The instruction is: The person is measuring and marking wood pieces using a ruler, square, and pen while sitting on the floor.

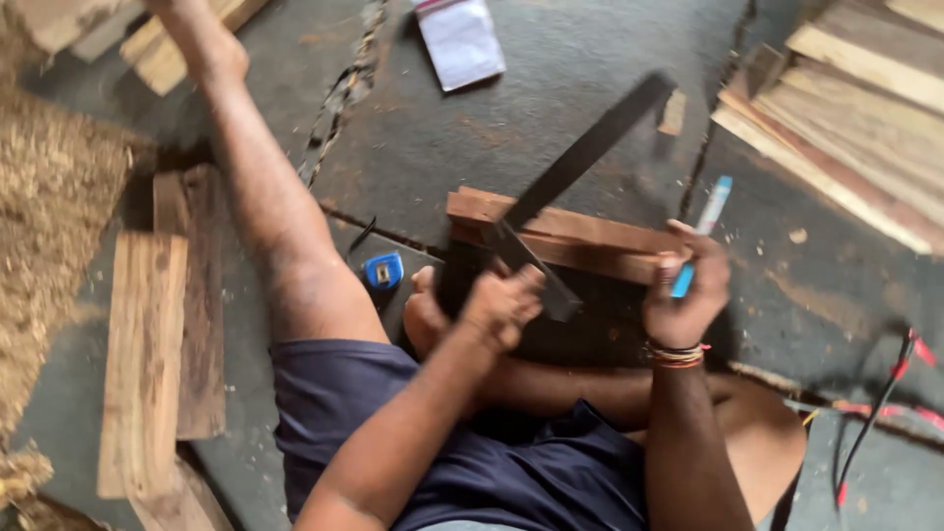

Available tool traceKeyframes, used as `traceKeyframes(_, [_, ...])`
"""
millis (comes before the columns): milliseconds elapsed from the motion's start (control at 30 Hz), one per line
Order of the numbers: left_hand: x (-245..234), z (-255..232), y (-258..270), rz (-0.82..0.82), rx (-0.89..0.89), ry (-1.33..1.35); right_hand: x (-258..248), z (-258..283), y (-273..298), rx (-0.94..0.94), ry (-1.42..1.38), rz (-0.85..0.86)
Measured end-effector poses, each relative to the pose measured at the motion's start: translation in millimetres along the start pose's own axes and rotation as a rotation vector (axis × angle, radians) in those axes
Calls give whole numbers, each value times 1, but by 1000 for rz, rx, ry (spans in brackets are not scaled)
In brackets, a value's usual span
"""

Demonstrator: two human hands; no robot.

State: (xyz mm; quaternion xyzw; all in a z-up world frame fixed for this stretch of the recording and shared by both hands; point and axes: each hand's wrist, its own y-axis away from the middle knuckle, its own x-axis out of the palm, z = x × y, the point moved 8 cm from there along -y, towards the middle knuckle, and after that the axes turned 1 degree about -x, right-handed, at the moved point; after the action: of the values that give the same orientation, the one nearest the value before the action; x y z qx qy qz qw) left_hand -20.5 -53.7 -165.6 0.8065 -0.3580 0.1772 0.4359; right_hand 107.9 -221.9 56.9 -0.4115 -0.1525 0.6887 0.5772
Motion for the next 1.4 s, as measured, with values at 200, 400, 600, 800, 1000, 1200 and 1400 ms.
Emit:
traceKeyframes(200, [73, 65, -16, 330, -26, 343, 47, 36, -4, -218, 77, 464])
traceKeyframes(400, [87, 15, -19, 261, 32, 213, 56, 22, 7, -308, 240, 554])
traceKeyframes(600, [85, 14, -25, 338, 18, 210, 57, 23, 5, -311, 260, 497])
traceKeyframes(800, [92, -5, -11, 514, 22, 235, 60, 30, 13, -413, 321, 428])
traceKeyframes(1000, [94, -9, -9, 440, -63, 203, 61, 18, 15, -360, 338, 413])
traceKeyframes(1200, [110, -124, 104, 174, 243, -1408, 64, 23, 14, -354, 312, 409])
traceKeyframes(1400, [147, -124, 89, 25, 1494, -1513, 61, 3, 14, -289, 269, 425])
